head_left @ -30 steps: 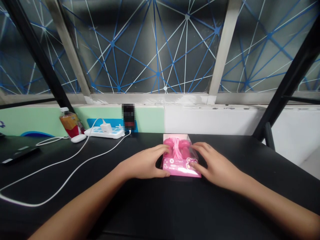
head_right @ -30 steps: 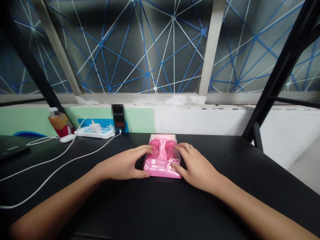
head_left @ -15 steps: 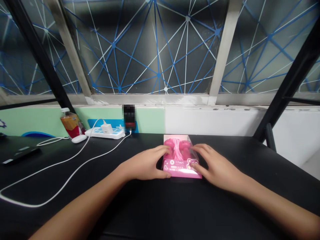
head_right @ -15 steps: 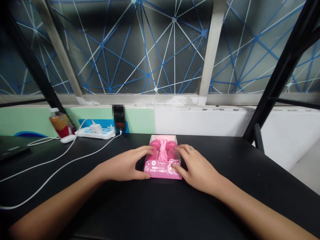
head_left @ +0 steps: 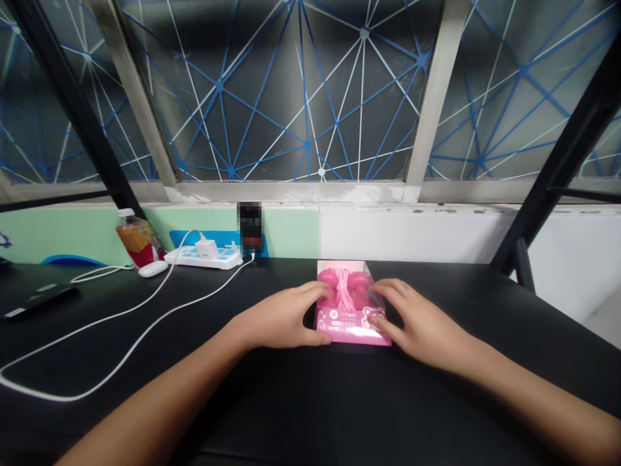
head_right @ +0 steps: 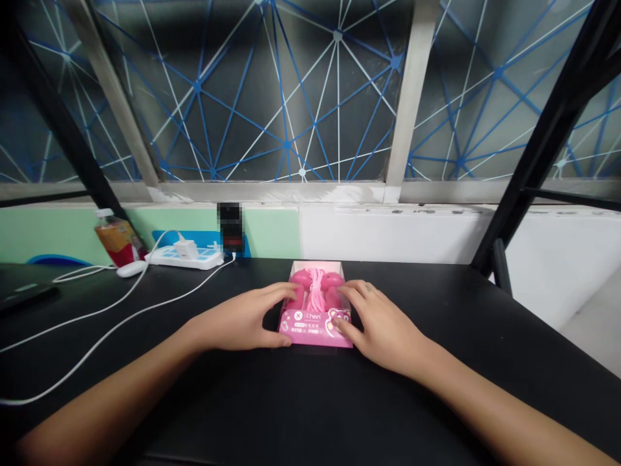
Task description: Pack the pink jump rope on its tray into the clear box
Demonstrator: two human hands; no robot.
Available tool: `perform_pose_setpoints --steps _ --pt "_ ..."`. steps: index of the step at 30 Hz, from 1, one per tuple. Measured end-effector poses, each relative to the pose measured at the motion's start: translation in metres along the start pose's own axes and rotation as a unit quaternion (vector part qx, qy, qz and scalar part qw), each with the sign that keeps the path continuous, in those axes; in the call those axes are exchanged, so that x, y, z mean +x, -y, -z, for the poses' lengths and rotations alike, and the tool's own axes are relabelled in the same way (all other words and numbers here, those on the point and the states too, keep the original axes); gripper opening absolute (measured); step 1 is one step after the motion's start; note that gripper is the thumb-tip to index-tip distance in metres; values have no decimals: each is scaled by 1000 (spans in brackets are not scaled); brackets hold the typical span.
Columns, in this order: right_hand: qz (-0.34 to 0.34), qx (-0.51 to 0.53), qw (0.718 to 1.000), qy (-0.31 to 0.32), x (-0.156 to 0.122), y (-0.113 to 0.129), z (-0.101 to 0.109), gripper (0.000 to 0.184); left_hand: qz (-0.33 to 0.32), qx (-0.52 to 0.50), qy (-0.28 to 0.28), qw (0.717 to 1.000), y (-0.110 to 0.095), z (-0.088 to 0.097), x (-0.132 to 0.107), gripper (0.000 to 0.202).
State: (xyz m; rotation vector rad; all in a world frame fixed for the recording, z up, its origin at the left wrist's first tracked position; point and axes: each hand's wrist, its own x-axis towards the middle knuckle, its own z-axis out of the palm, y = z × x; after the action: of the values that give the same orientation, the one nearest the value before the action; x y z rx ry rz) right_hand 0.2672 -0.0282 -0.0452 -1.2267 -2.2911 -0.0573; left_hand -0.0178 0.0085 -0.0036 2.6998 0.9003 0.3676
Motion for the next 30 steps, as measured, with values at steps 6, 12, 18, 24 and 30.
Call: perform_pose_setpoints --steps 6,12,18,24,30 --pt "3 0 1000 3 1 0 -1 41 -4 1 0 1000 1 -1 0 62" --pt "2 -2 1000 -6 1 1 -1 39 -6 7 0 1000 0 0 0 58" --pt "1 7 1000 -3 2 3 3 37 -16 8 -19 1000 2 0 0 45" --pt "11 13 999 39 -2 3 7 47 -14 31 -31 999 7 -3 1 34" --pt "-1 6 999 45 -2 -1 1 37 -16 46 -40 998 6 -5 3 27"
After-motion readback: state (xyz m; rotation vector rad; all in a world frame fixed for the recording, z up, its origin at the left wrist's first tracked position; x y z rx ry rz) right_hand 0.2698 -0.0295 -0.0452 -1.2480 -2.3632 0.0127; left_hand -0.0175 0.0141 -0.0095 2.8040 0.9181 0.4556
